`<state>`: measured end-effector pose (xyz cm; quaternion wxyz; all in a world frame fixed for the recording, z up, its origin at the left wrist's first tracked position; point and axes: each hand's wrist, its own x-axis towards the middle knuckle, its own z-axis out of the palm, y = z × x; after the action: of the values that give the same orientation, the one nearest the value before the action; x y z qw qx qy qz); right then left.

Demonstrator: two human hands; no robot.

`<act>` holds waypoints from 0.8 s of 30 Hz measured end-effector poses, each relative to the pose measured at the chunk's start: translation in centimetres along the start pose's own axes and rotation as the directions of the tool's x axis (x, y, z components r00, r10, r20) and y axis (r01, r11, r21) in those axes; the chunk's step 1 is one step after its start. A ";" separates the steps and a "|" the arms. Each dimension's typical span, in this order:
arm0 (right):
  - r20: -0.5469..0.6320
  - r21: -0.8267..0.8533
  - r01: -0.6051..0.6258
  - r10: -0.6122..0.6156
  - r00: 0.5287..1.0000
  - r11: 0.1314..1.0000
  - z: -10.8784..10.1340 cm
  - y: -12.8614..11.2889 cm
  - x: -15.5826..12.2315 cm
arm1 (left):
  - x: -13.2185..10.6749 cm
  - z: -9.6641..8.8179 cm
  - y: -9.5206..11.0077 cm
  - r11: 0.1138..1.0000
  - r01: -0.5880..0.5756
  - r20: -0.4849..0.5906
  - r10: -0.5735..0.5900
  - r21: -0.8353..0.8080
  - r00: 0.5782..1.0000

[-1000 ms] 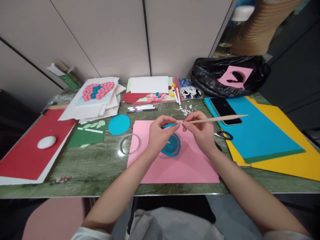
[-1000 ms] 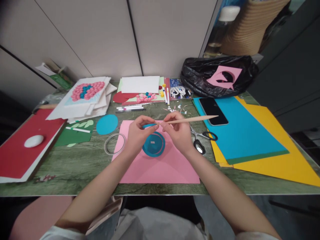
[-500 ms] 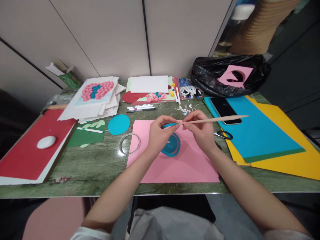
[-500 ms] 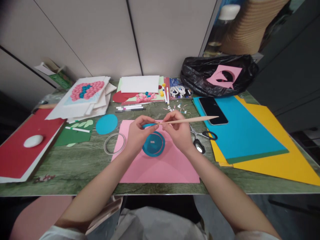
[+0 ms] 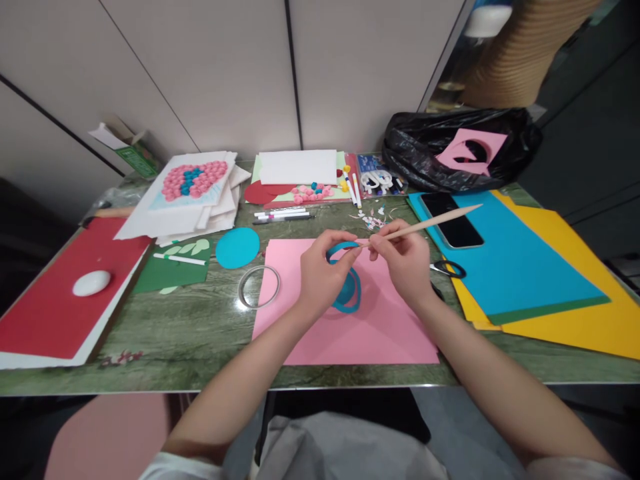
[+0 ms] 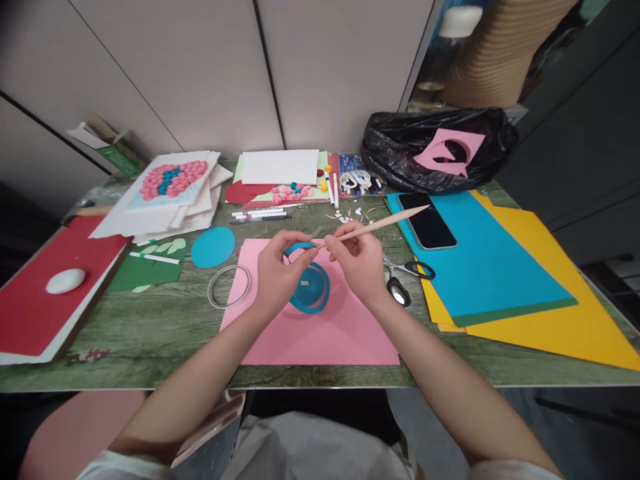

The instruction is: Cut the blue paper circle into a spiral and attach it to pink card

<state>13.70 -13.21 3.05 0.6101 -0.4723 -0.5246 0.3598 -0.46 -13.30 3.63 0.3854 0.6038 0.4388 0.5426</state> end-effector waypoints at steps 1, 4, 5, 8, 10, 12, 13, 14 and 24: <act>-0.014 -0.002 0.002 -0.002 1.000 1.000 0.0 0.0 0.0 | -0.1 0.1 0.0 1.000 -0.002 -0.002 0.002 -0.001 1.000; -0.038 0.001 0.019 -0.019 0.999 1.000 0.1 0.1 0.0 | -0.3 0.3 -0.1 1.000 -0.005 -0.005 0.005 -0.013 1.000; -0.043 -0.001 0.027 -0.027 0.999 1.000 0.1 0.1 0.0 | -0.3 0.3 -0.1 1.000 -0.004 -0.004 0.004 -0.015 1.000; -0.057 -0.017 0.042 -0.043 0.997 0.999 0.2 0.2 -0.1 | -0.4 0.4 -0.1 1.000 0.005 0.001 -0.005 -0.008 1.000; -0.065 -0.027 0.049 -0.051 0.997 0.998 0.2 0.2 -0.2 | -0.4 0.4 -0.1 1.000 0.009 0.006 -0.009 -0.001 1.000; -0.068 -0.033 0.058 -0.060 0.996 0.998 0.2 0.2 -0.2 | -0.3 0.4 -0.1 1.000 0.010 0.005 -0.010 0.007 1.000; -0.071 -0.038 0.064 -0.067 0.995 0.997 0.3 0.2 -0.2 | -0.3 0.4 -0.1 1.000 0.012 0.002 -0.012 0.011 1.000; -0.072 -0.045 0.071 -0.074 0.995 0.996 0.3 0.2 -0.2 | -0.3 0.4 -0.1 1.000 0.013 -0.002 -0.013 0.016 1.000; -0.096 -0.119 0.095 -0.107 0.990 0.988 0.2 0.2 -0.2 | -0.6 0.5 -0.4 0.997 -0.022 0.002 0.022 0.068 1.000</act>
<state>13.48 -13.37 2.83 0.6256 -0.4969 -0.5357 0.2732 -0.05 -13.73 3.02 0.3590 0.6216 0.4500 0.5312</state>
